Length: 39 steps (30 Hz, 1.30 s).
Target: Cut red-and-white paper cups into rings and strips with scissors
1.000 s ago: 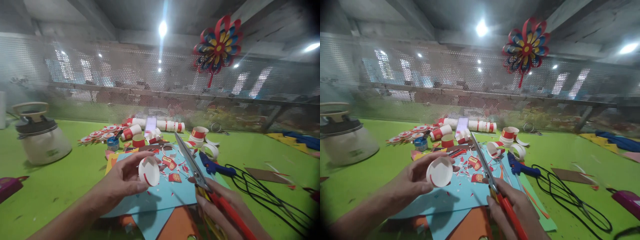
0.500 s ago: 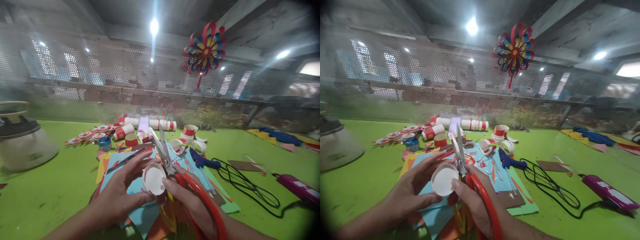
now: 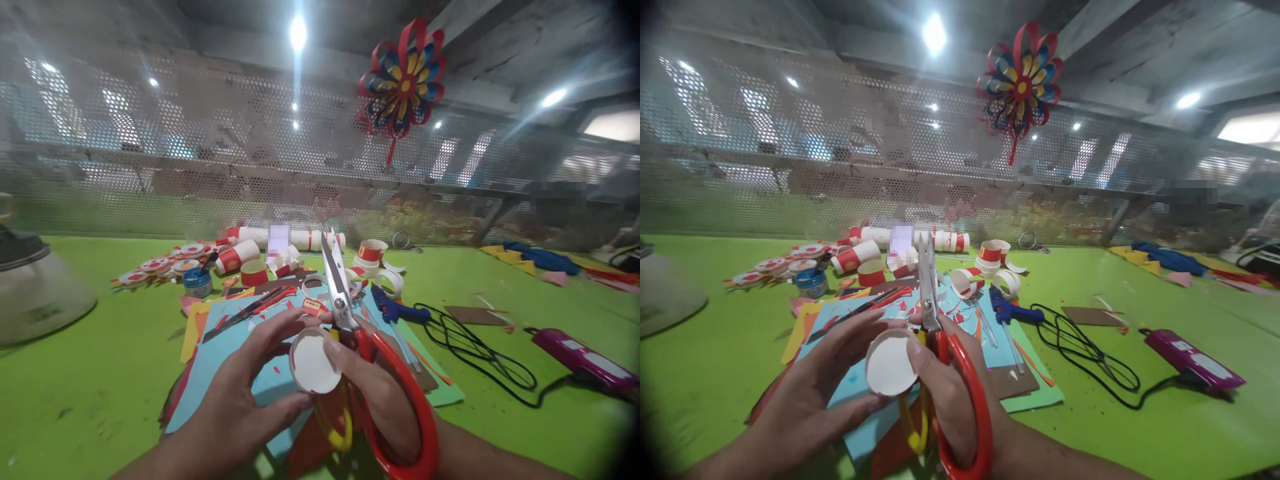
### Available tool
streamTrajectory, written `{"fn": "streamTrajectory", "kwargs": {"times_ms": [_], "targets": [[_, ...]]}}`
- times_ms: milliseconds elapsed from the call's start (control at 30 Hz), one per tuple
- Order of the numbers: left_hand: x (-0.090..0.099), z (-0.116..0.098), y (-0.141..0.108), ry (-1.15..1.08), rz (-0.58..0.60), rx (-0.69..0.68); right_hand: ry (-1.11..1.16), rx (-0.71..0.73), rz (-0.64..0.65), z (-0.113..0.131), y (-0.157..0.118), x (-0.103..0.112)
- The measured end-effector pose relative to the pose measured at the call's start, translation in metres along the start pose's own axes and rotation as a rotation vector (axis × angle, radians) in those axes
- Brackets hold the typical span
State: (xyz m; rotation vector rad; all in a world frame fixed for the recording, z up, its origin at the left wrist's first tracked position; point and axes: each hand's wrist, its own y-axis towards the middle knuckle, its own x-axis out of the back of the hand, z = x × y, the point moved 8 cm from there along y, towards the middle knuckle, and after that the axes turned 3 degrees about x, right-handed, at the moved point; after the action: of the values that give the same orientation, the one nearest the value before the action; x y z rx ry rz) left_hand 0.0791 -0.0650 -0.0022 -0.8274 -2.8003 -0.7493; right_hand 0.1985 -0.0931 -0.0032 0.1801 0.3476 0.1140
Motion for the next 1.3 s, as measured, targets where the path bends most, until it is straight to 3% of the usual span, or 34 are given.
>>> {"fn": "streamTrajectory", "kwargs": {"times_ms": [167, 300, 367, 500, 567, 700, 833, 1100, 1300], "targets": [[-0.004, -0.003, 0.000, -0.049, 0.064, 0.086, -0.139, 0.103, -0.021, 0.009, 0.000, 0.004], [-0.015, 0.005, 0.000, -0.392, 0.322, 0.307, -0.301, 0.127, 0.006, 0.014, -0.001, 0.005], [-0.015, 0.009, -0.001, -0.514, 0.374, 0.400, -0.437, 0.146, 0.034, 0.017, -0.001, 0.004], [-0.008, 0.023, -0.003, -0.506, 0.279, 0.553, -0.698, 0.221, 0.112, 0.023, 0.000, 0.000], [-0.011, 0.022, -0.004, -0.466, 0.293, 0.570, -0.768, 0.259, 0.112, 0.024, 0.000, 0.001], [-0.031, 0.013, -0.005, -0.706, 0.364, 0.579, -0.820, 0.280, 0.115, 0.021, 0.000, 0.005], [-0.041, 0.013, -0.003, -0.875, 0.322, 0.613, -0.850, 0.338, 0.115, 0.025, -0.002, 0.004], [-0.039, 0.022, -0.007, -0.993, 0.221, 0.638, -0.878, 0.383, 0.089, 0.029, -0.002, 0.002], [-0.042, 0.019, -0.008, -1.049, 0.236, 0.602, -0.960, 0.578, 0.009, 0.039, -0.007, -0.004]]}}
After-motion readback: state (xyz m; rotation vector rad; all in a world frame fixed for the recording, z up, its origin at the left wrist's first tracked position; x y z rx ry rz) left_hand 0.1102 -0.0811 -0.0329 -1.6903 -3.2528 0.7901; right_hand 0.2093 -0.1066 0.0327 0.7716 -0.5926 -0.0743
